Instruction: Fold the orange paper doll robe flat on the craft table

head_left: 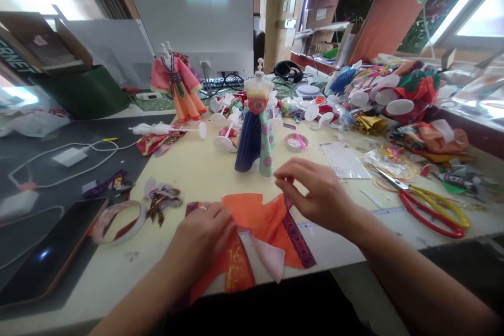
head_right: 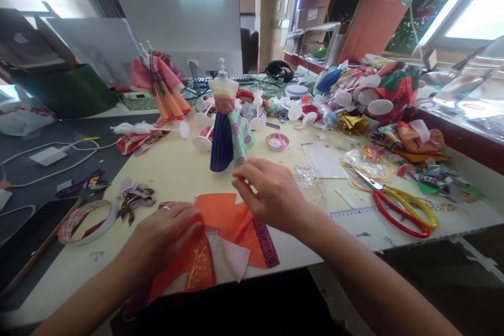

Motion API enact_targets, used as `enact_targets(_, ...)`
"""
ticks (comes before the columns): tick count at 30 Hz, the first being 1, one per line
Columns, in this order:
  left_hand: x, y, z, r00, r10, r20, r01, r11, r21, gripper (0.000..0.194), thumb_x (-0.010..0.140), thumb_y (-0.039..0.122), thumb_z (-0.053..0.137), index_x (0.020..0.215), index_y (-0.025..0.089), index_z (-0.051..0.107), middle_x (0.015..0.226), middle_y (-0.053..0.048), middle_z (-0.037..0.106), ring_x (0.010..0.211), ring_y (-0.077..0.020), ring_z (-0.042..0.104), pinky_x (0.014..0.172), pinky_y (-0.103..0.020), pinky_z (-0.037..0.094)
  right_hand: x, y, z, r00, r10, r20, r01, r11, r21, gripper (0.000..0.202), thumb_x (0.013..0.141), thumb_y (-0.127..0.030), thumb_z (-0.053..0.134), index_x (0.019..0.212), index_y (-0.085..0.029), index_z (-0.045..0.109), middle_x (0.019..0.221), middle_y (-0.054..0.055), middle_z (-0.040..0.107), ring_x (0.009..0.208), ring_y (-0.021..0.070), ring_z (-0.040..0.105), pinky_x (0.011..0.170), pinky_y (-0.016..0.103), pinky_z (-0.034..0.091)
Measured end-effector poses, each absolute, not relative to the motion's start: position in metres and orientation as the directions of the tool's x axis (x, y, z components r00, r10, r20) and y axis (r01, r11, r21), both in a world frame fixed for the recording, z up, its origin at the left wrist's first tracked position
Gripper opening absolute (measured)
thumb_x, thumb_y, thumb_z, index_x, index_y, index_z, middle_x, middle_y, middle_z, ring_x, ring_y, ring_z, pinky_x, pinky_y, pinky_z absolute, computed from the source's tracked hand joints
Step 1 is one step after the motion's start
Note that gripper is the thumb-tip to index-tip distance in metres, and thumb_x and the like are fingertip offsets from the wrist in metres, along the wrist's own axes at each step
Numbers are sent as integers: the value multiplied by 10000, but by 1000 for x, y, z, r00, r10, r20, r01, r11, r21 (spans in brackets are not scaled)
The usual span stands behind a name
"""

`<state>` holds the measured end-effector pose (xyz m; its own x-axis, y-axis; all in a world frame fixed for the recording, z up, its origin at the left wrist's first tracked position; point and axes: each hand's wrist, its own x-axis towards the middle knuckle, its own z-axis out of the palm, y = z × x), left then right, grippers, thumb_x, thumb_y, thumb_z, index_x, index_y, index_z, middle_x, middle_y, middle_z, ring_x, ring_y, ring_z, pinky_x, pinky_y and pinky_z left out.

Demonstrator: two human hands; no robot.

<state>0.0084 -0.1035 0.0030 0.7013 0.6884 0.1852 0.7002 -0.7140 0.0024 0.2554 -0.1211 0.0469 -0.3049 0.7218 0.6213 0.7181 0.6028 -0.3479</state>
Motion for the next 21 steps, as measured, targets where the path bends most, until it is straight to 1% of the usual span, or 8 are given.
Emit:
enact_targets(2,19,-96,0,736,648,196,649,-758,66,206,889,189,420,925,162,621,975,-88,624,863,-216,576,746,-348,481,262,-144,43,-394,779,487,745,582,-327,129,895,-208,477,921,-153,591,838,56,609,777,164,552,701,300,436)
enact_targets(5,26,-82,-5,791,592,152,579,-806,124,209,872,154,440,971,156,624,1018,-96,610,909,-219,560,786,-362,485,269,-175,26,-488,851,194,788,525,-320,168,904,-195,447,981,-171,595,867,62,601,826,188,542,741,337,444)
enact_targets(7,23,-76,-8,818,564,116,549,-824,137,224,870,140,437,992,159,624,1030,-99,606,921,-222,558,791,-372,488,272,-191,11,-495,863,99,803,498,-326,190,894,-164,438,991,-177,602,900,72,591,841,196,532,747,349,452)
enact_targets(9,18,-75,-8,809,569,143,554,-822,135,235,874,133,425,1003,156,620,1033,-105,609,932,-228,560,805,-393,485,272,-202,-2,-488,868,96,807,490,-330,215,889,-145,422,988,-177,610,953,88,576,863,204,521,751,360,457)
enact_targets(13,22,-95,0,773,576,267,544,-817,189,214,878,175,452,1029,138,598,1061,-122,608,973,-249,545,856,-436,456,269,-210,-20,-449,870,203,811,492,-317,248,887,-123,391,984,-168,615,992,107,555,884,217,505,752,378,459)
enact_targets(14,26,-104,1,790,552,268,504,-833,228,215,875,189,468,1044,142,591,1077,-118,604,985,-248,540,872,-435,450,269,-210,-23,-440,869,227,813,493,-310,253,887,-117,386,985,-164,614,989,108,556,883,219,502,750,382,459)
enact_targets(17,40,-126,1,887,429,168,361,-874,325,323,851,227,519,1167,160,534,1098,-106,599,998,-248,531,903,-438,436,268,-207,-28,-432,860,271,818,500,-285,253,892,-122,378,981,-159,612,963,107,558,871,219,501,739,380,458)
enact_targets(21,42,-136,-5,928,347,134,281,-890,360,411,811,74,467,1211,165,501,1014,-95,619,948,-230,541,957,-479,383,269,-207,-29,-428,856,290,820,503,-274,245,891,-126,379,951,-155,615,935,103,556,861,218,498,734,376,453)
